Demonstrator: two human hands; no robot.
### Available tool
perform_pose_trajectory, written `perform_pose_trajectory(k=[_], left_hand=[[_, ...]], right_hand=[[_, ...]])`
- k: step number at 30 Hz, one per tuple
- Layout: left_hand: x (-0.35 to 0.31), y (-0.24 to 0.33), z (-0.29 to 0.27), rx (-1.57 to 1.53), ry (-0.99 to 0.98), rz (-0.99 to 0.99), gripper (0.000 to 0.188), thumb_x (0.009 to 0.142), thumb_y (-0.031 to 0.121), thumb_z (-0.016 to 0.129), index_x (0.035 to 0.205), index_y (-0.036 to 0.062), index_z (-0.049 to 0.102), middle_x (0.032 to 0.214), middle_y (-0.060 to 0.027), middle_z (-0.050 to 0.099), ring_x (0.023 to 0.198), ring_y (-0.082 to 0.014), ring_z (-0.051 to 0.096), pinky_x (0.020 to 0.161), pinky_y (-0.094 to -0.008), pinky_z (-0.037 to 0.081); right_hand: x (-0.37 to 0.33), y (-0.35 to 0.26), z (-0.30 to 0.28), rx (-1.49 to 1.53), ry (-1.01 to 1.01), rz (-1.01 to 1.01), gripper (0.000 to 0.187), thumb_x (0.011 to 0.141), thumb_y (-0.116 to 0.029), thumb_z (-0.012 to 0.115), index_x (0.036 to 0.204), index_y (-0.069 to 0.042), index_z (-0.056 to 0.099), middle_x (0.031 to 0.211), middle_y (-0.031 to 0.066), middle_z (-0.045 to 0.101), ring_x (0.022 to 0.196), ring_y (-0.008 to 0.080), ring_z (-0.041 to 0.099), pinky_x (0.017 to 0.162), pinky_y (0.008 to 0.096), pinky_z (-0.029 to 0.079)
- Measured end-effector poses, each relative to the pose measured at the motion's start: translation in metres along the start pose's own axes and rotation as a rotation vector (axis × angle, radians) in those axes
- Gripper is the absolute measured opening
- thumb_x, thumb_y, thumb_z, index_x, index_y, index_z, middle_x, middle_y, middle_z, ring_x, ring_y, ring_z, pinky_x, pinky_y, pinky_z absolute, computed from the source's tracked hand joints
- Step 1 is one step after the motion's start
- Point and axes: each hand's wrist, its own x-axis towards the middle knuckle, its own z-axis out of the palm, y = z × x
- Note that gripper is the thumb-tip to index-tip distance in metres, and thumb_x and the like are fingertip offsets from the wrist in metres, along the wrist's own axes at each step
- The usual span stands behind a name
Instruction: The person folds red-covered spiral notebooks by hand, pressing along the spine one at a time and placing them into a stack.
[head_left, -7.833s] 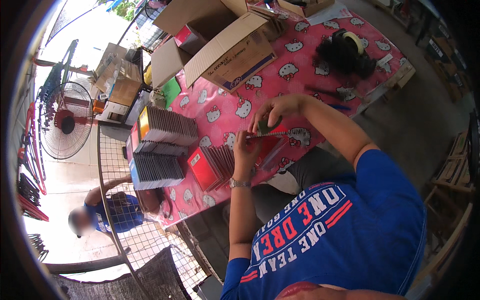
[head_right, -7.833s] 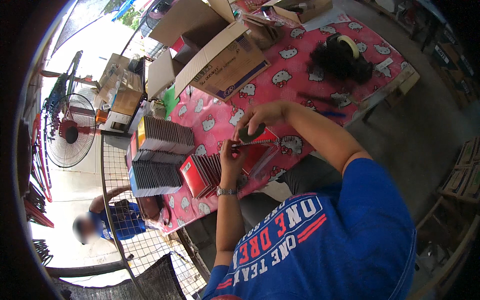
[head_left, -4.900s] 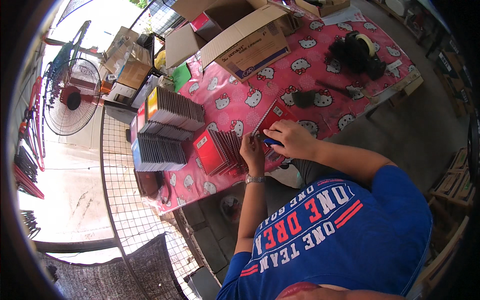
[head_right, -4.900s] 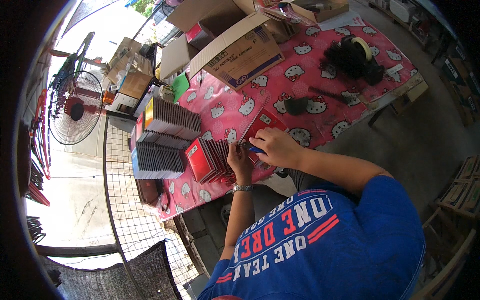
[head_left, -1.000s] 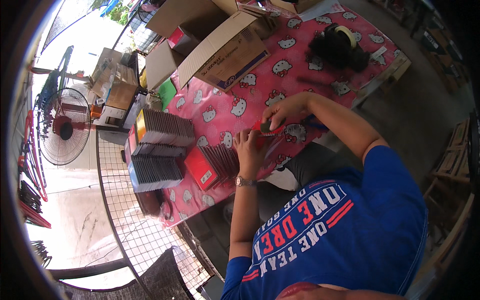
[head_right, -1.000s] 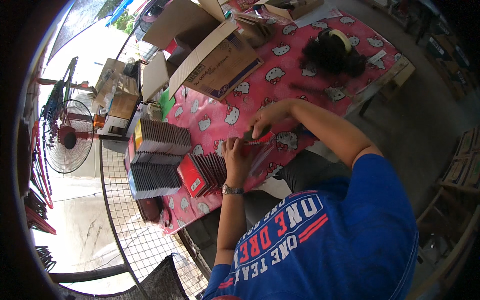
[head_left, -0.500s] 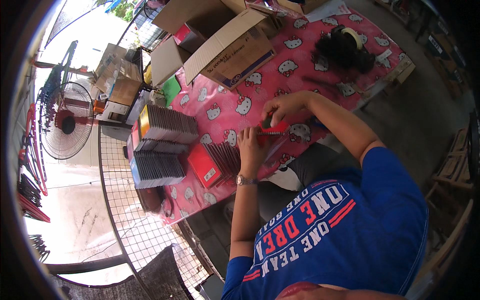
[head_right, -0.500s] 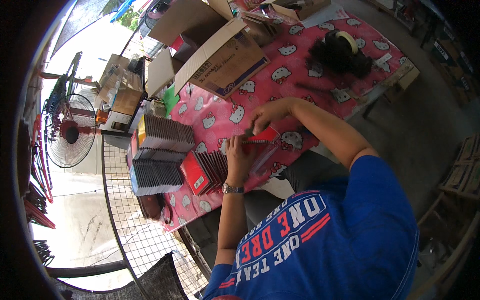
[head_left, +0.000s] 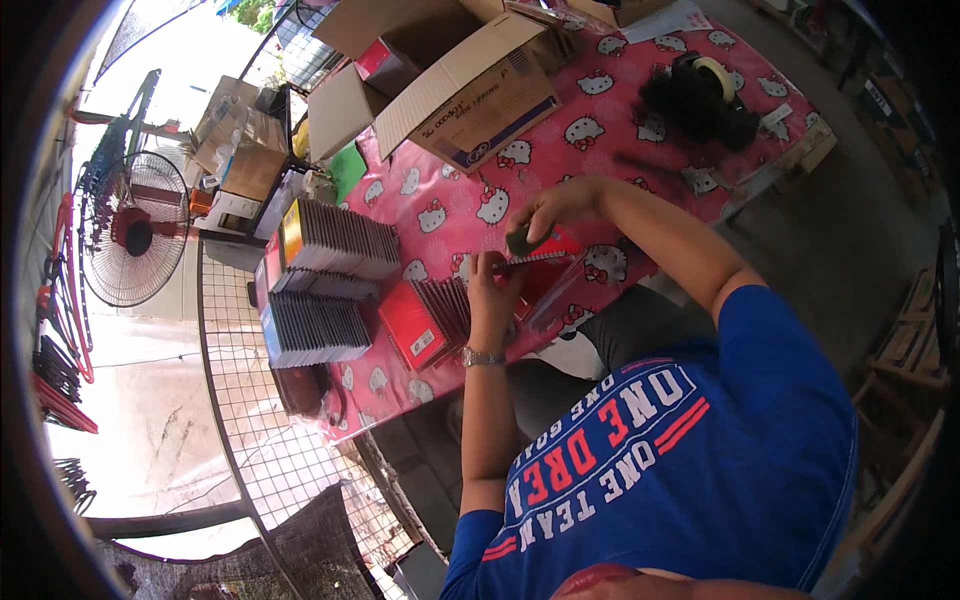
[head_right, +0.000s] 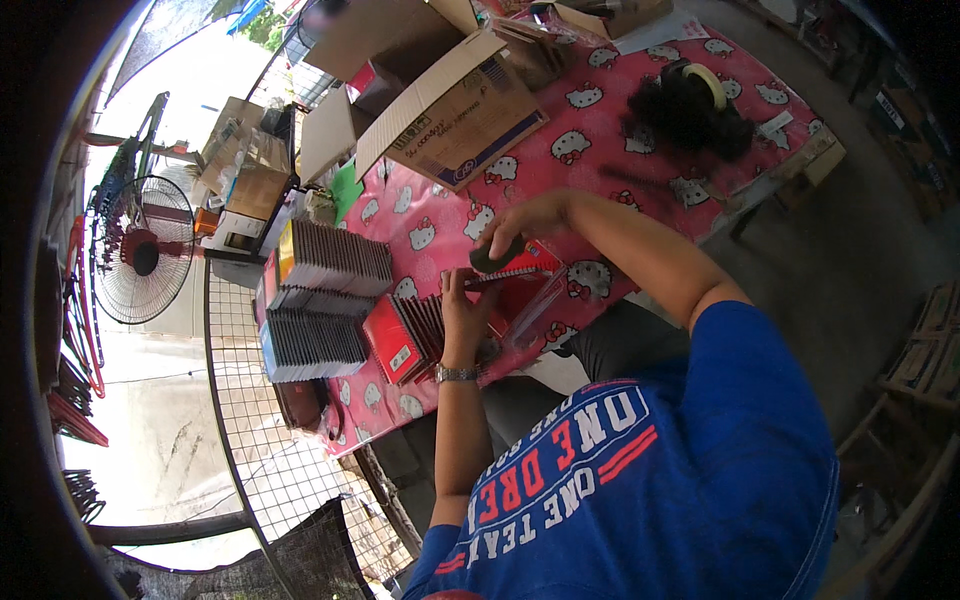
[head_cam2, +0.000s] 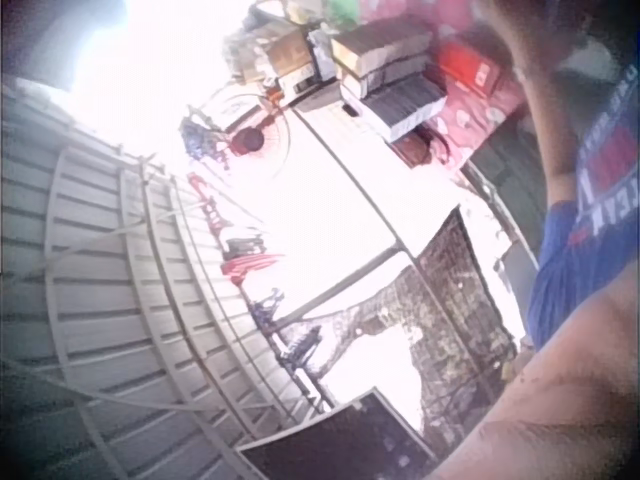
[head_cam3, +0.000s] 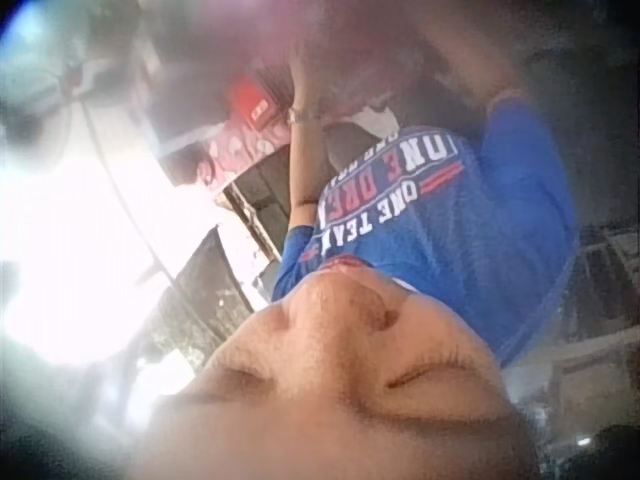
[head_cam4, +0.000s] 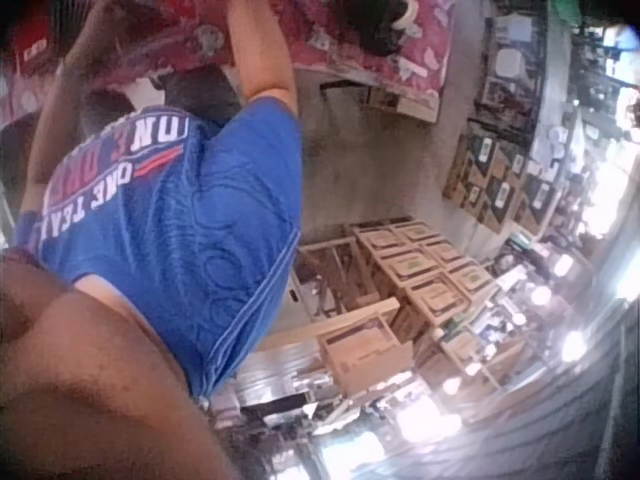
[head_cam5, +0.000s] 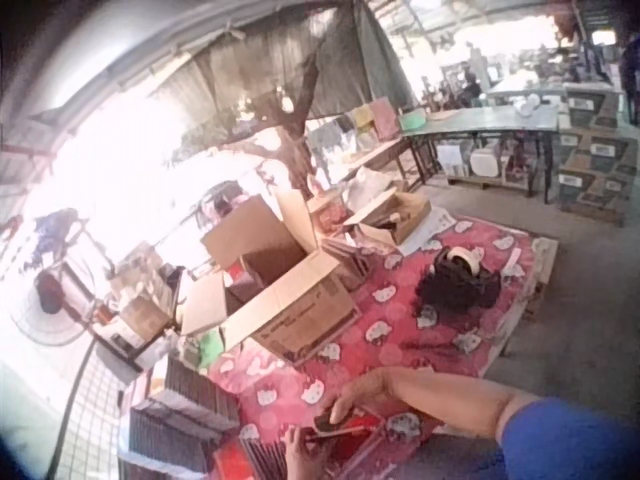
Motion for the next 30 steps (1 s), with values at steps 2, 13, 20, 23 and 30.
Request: perform_pose_trajectory(k=[2, 13, 20, 23, 30], left_hand=[[0.004, -0.004, 0.001, 0.013, 0.053, 0.027, 0.030, 0.076, 0.012, 0.077, 0.096, 0.0000, 0.058, 0.092, -0.0132, 0.057, 0.080, -0.0258, 0.061, 0.070, -0.0354, 0.049], [-0.001, -0.003, 0.004, -0.149, 0.130, -0.147, 0.022, 0.084, 0.013, 0.072, 0.096, -0.0011, 0.061, 0.078, -0.0122, 0.065, 0.074, -0.0212, 0.065, 0.066, -0.0331, 0.050], [-0.022, -0.007, 0.012, -0.361, 0.158, -0.382, 0.024, 0.094, 0.021, 0.065, 0.101, -0.0020, 0.063, 0.073, -0.0061, 0.063, 0.067, -0.0117, 0.064, 0.059, -0.0259, 0.052], [-0.024, 0.013, 0.027, -0.423, 0.312, -0.210, 0.023, 0.095, 0.018, 0.063, 0.106, -0.0016, 0.059, 0.081, -0.0088, 0.062, 0.068, -0.0129, 0.063, 0.060, -0.0274, 0.053], [-0.021, -0.015, 0.023, -0.294, 0.279, -0.212, 0.023, 0.095, 0.016, 0.063, 0.109, 0.0006, 0.055, 0.084, -0.0111, 0.061, 0.067, -0.0158, 0.062, 0.054, -0.0284, 0.053]], right_hand=[[0.002, -0.003, 0.002, -0.200, 0.020, 0.039, 0.044, 0.085, -0.035, 0.066, 0.115, -0.003, 0.063, 0.099, -0.0012, 0.061, 0.091, 0.0095, 0.054, 0.082, 0.0270, 0.042], [-0.004, 0.029, -0.027, -0.019, 0.682, 0.078, 0.055, 0.082, -0.036, 0.072, 0.128, -0.010, 0.059, 0.108, 0.0059, 0.066, 0.110, 0.0162, 0.057, 0.095, 0.0349, 0.045], [-0.064, 0.114, -0.013, -0.761, 1.193, 0.077, 0.061, 0.080, -0.044, 0.073, 0.129, -0.013, 0.056, 0.135, 0.0176, 0.048, 0.126, 0.0391, 0.045, 0.100, 0.0510, 0.041], [-0.095, 0.100, 0.012, -0.864, 1.268, 0.225, 0.065, 0.082, -0.041, 0.070, 0.137, -0.014, 0.049, 0.134, 0.0198, 0.048, 0.127, 0.0382, 0.044, 0.104, 0.0530, 0.037], [-0.148, 0.116, 0.090, -1.384, 0.866, 0.527, 0.062, 0.082, -0.037, 0.069, 0.135, -0.012, 0.050, 0.124, 0.0160, 0.051, 0.116, 0.0356, 0.051, 0.105, 0.0515, 0.037]])
